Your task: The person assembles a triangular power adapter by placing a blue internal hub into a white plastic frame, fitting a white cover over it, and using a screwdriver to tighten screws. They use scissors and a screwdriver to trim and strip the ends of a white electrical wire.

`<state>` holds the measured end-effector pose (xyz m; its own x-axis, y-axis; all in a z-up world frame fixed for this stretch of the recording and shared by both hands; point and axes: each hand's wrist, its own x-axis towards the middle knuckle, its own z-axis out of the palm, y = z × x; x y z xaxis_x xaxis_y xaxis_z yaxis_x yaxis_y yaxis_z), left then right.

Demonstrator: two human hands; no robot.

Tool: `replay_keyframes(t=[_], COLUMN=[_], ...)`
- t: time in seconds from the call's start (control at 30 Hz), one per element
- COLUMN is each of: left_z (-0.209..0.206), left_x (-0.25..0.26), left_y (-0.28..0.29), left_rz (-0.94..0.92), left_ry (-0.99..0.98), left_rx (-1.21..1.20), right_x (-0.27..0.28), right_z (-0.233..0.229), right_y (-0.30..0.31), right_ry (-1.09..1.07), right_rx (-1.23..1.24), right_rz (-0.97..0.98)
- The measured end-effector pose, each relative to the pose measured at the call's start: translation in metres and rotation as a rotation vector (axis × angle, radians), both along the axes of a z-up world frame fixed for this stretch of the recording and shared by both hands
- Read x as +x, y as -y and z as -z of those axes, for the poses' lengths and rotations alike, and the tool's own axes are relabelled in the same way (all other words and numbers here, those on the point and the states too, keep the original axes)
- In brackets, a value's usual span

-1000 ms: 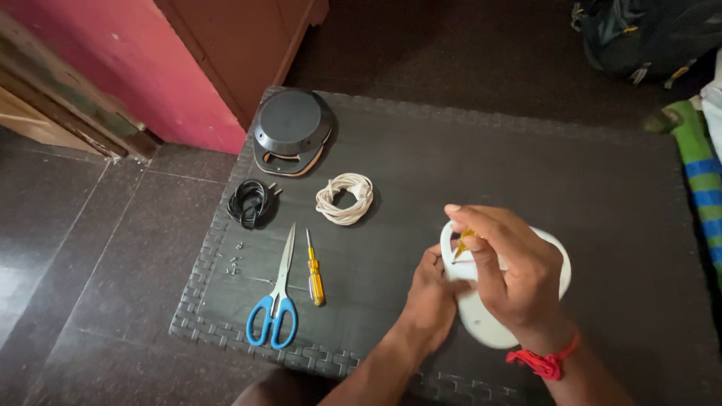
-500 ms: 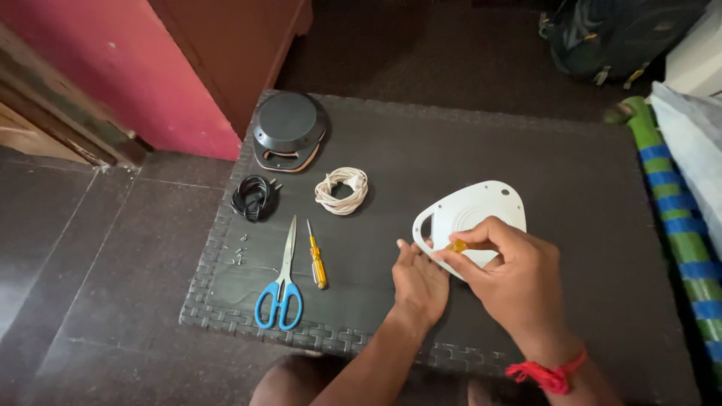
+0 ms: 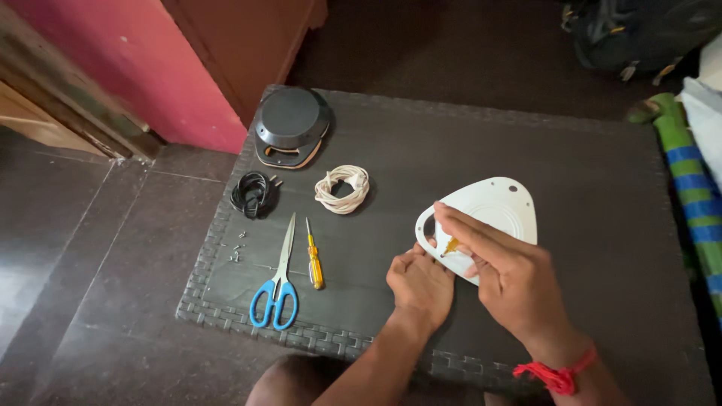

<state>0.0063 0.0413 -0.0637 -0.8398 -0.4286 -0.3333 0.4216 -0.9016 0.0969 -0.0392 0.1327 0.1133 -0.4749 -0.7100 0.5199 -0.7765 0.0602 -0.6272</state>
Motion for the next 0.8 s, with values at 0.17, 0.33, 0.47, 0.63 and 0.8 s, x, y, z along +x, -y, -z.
replay_keyframes(t=[0.17,0.33,0.47,0.63,0.8], left_z=[-0.005,-0.008,-0.014,-0.019,-0.012], left_x=[0.0,-0.002,-0.001,-0.007,-0.017], left_y=[0.0,0.002,0.008,0.013,0.019], left_rz=[0.011,0.013,0.046,0.03,0.046], left_ry=[0.046,0.067,0.042,0.141,0.247], left_rx=[-0.021,-0.021,-0.017,0.043,-0.022], right_x=[-0.017,-0.019,-0.024,-0.023,-0.023], right_z=[0.008,0.011,0.003,0.002,0.012], right_y=[-0.009,0.0,0.004,0.007,0.008], right_ry=[0.062,-0.008,-0.073,-0.058,0.008], right_rx=[0.156,0.019,0.018,-0.02,0.04], right_rz=[0.282,0.208,0.131,0.016,0.121])
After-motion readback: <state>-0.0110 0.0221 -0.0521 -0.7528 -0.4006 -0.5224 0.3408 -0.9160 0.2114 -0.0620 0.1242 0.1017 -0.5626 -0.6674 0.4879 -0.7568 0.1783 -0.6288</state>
